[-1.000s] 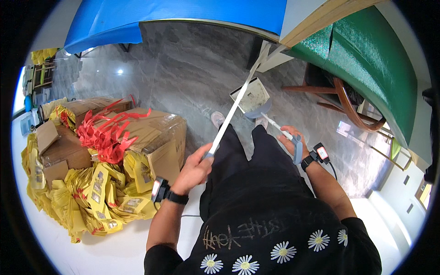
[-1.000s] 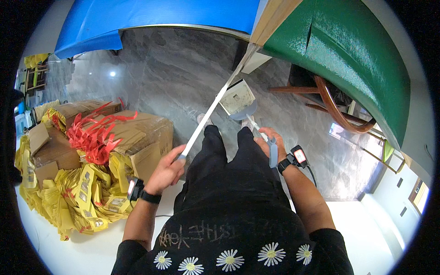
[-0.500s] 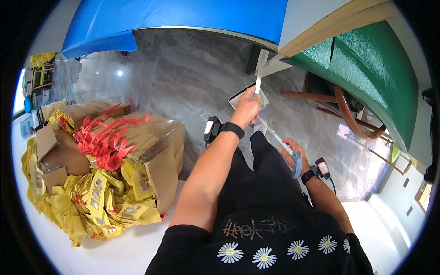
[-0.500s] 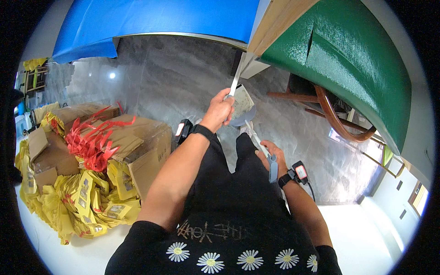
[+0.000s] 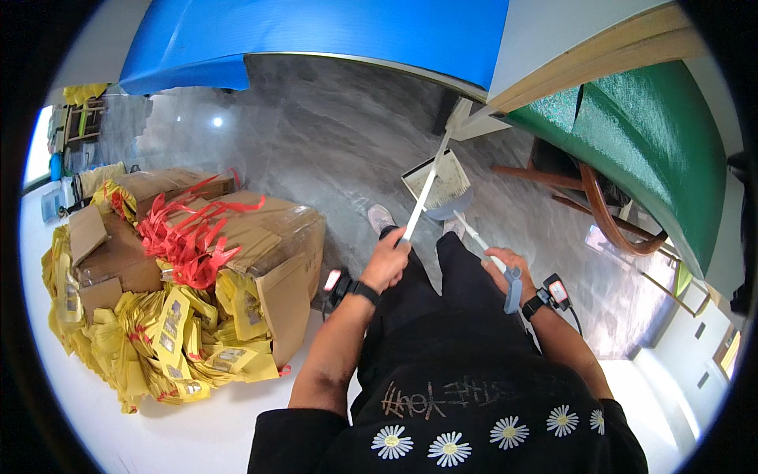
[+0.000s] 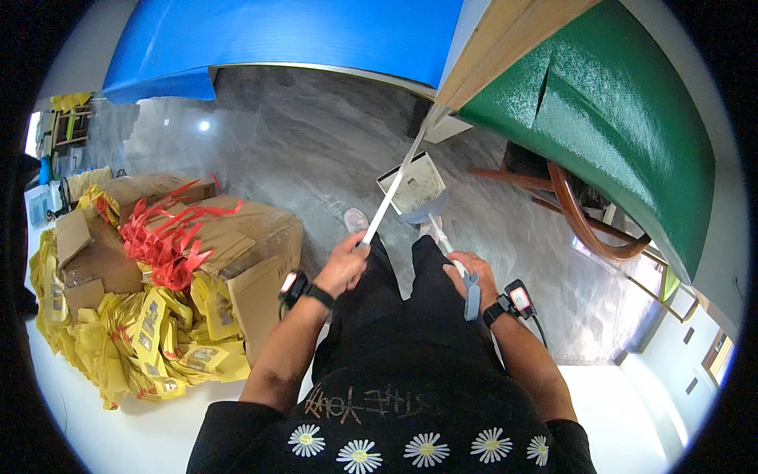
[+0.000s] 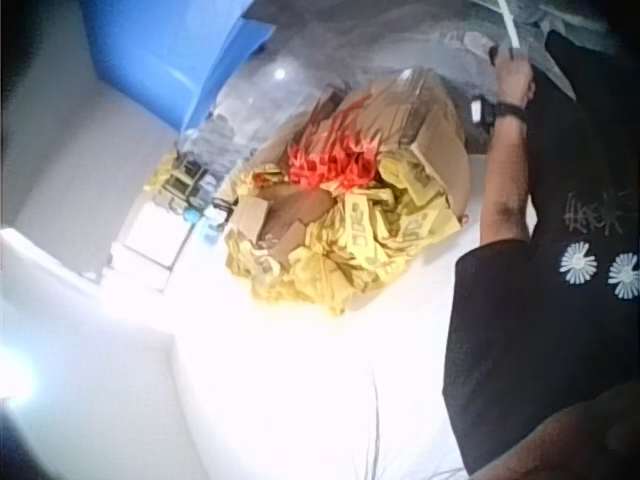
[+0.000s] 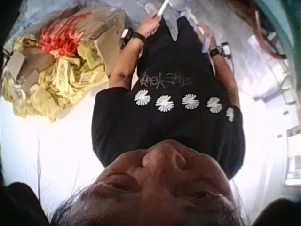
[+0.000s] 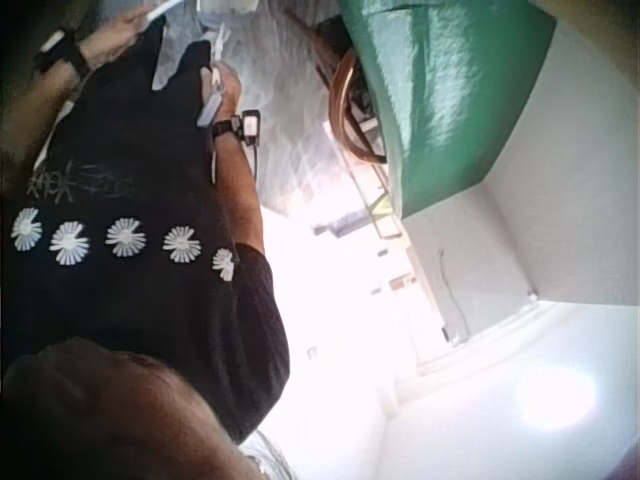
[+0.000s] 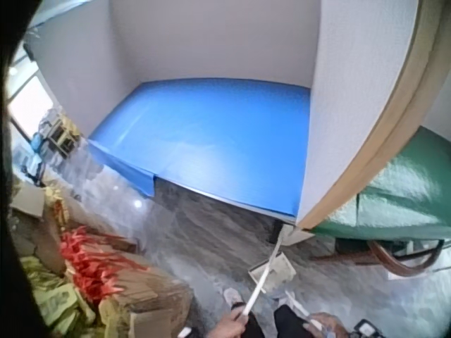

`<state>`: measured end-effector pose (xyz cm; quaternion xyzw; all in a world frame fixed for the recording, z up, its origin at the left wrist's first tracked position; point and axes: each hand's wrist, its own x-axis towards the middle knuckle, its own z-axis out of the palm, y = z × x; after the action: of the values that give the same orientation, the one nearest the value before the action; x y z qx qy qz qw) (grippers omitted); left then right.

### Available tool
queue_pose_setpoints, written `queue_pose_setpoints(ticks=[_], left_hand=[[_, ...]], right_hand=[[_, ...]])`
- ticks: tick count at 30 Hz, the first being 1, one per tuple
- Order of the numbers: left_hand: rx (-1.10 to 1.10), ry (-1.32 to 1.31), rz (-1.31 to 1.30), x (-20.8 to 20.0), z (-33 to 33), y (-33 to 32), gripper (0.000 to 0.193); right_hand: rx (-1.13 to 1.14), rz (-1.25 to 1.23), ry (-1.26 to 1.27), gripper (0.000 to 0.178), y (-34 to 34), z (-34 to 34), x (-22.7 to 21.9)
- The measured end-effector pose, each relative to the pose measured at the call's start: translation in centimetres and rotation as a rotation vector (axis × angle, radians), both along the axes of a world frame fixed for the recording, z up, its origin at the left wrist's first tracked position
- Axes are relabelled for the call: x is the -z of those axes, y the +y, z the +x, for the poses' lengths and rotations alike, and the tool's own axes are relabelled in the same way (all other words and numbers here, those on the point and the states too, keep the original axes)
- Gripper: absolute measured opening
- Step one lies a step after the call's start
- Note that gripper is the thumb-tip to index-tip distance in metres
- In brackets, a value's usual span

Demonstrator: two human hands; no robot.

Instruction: The person sweeps a tiled floor using a broom and dustpan, moving debris into the dustpan and walking through a room with chairs, tables, and stacked packages. The person continues sweeping different areas and eventually places the broom and dustpan against a wall.

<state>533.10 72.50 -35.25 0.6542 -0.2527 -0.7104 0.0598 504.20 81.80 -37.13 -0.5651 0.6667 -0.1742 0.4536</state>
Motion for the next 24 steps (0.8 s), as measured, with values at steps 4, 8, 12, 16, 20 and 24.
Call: queue_pose_setpoints(ticks=[4,8,12,16,20,24], left_hand=[[-0.039,-0.015,0.048,-3.0,3.7,4.2,0.045],[-0.025,-0.062,0.053,-6.4,5.6,6.1,0.045],[-0.001,-0.080,0.030,-9.5,7.6,5.9,0.045],[0.190,-0.216,-0.143,-10.7,9.4,6.4,0.045],[0.446,-0.368,-0.461,-10.9,11.4,6.1,0.045],[0.558,-0.532,-0.451,-11.9,12.3,4.5,0.047]], right_hand=[[-0.016,-0.008,-0.006,0.027,0.2,0.3,-0.3],[-0.008,0.021,-0.020,0.026,0.5,0.3,-0.4],[0.067,0.026,-0.070,0.026,0.5,0.2,-0.3],[0.127,0.065,-0.086,0.025,0.3,-0.2,-1.0],[0.193,0.200,-0.051,0.024,-0.3,-0.7,-2.3],[0.205,0.173,-0.018,0.024,-0.8,0.0,-3.0]])
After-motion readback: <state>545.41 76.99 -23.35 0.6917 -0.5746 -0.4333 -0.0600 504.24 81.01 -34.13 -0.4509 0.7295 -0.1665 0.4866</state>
